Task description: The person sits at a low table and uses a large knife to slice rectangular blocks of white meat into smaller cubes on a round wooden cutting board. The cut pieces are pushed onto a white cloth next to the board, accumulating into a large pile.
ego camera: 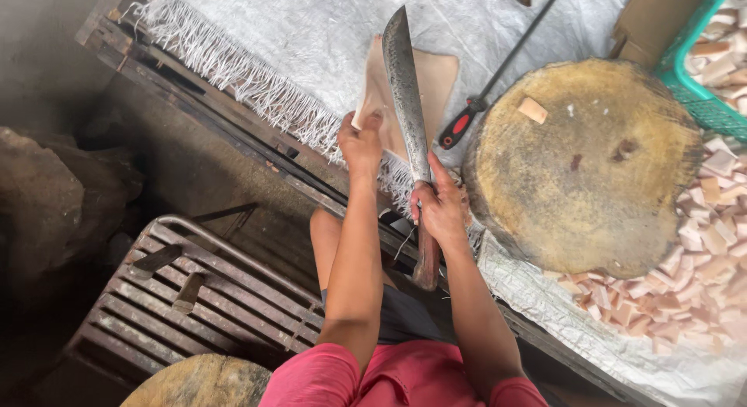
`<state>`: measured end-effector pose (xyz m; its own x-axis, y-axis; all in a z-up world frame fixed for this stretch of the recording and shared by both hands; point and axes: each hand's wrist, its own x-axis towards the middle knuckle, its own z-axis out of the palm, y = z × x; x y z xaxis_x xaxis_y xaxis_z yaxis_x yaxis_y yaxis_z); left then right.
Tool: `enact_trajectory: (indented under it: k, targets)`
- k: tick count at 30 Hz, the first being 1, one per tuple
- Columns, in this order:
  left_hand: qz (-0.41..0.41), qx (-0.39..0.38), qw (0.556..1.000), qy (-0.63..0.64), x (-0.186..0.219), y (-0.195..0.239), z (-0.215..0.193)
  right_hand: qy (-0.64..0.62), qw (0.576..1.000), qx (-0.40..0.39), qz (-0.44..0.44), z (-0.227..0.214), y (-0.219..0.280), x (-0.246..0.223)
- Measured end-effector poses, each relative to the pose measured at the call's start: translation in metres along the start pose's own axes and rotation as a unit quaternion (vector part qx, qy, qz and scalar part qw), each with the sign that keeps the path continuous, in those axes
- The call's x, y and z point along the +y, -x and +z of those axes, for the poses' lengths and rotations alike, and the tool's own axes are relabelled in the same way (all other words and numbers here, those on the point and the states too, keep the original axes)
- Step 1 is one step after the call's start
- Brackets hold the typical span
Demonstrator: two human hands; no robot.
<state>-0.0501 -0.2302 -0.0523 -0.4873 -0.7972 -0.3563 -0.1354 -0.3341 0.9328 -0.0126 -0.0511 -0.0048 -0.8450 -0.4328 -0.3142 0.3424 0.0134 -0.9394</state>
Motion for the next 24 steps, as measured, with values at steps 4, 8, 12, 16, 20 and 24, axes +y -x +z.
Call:
enact_trajectory:
  k: [4,8,12,16,20,24]
  targets:
    - [0.051,0.005,0.998,-0.029,0.022,-0.002,0.006,0.011,0.998,0.021,-0.058,-0.034,0.023,-0.021]
    - [0.027,-0.019,0.998,-0.053,0.068,-0.002,0.012,0.004,0.996,0.054,-0.073,-0.075,0.047,-0.026]
    - [0.058,-0.001,0.998,-0.027,0.105,0.01,-0.011,-0.015,0.994,0.09,-0.063,-0.099,0.061,-0.015]
    - [0.185,-0.006,0.978,-0.094,0.133,0.048,-0.023,-0.043,0.993,0.104,-0.041,-0.102,0.075,-0.016]
    - [0.196,-0.107,0.972,-0.078,0.133,0.12,0.0,-0.087,0.988,0.107,-0.07,-0.104,0.094,-0.026]
    - [0.351,-0.325,0.868,-0.134,0.107,0.181,0.053,-0.128,0.966,0.167,-0.151,-0.136,0.132,-0.028]
